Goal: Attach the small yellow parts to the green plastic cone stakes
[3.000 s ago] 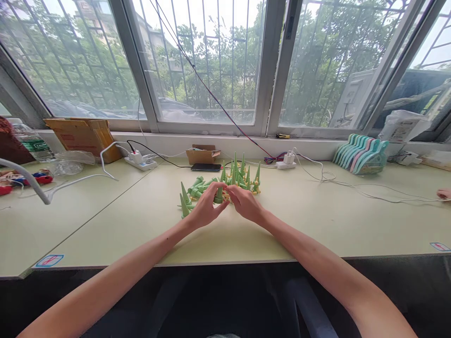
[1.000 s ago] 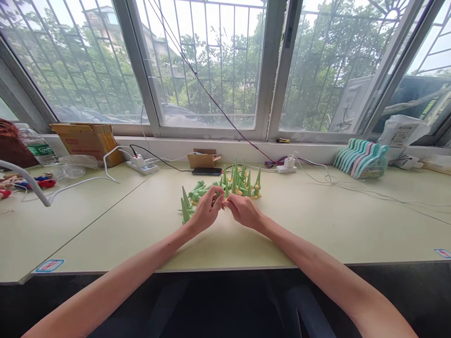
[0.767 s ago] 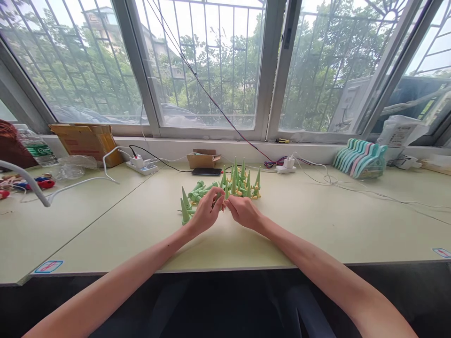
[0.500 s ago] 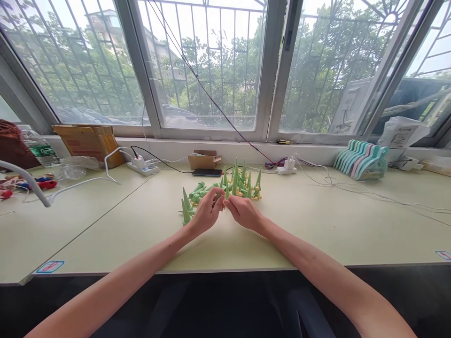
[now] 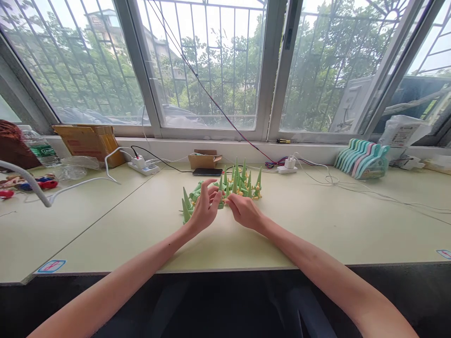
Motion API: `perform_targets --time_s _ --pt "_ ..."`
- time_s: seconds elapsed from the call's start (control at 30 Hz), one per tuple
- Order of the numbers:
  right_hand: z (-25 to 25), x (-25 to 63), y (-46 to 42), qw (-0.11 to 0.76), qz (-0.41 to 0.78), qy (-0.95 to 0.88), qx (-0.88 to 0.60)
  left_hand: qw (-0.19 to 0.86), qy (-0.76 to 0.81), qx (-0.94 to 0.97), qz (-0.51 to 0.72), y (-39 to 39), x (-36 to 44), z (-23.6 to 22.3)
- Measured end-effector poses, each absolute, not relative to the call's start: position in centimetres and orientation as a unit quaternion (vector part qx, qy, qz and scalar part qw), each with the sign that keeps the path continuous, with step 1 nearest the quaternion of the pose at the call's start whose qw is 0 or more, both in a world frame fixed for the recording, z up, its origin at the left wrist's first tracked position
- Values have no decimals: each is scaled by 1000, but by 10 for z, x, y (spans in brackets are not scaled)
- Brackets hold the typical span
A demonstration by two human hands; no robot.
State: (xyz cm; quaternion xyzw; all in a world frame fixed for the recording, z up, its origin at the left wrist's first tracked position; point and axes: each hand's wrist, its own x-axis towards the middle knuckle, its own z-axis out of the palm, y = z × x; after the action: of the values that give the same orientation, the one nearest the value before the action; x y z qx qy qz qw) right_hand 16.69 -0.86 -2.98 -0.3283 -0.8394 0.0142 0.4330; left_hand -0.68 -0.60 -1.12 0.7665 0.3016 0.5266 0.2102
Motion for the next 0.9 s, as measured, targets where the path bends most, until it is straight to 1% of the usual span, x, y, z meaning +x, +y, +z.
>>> perform_targets --time_s 0.13,0.3,0.57,0.9 --pt "-28 167 -9 448 -3 -826 -341 196 336 768 509 -4 -9 -7" --pt "-27 170 -8 463 3 -811 -357 177 329 777 507 -1 -10 -8" --pt "-30 173 -6 458 4 -811 -365 146 326 778 517 4 -13 -14" --pt "-30 175 -7 463 -9 -805 -371 184 279 784 524 -1 -9 -13"
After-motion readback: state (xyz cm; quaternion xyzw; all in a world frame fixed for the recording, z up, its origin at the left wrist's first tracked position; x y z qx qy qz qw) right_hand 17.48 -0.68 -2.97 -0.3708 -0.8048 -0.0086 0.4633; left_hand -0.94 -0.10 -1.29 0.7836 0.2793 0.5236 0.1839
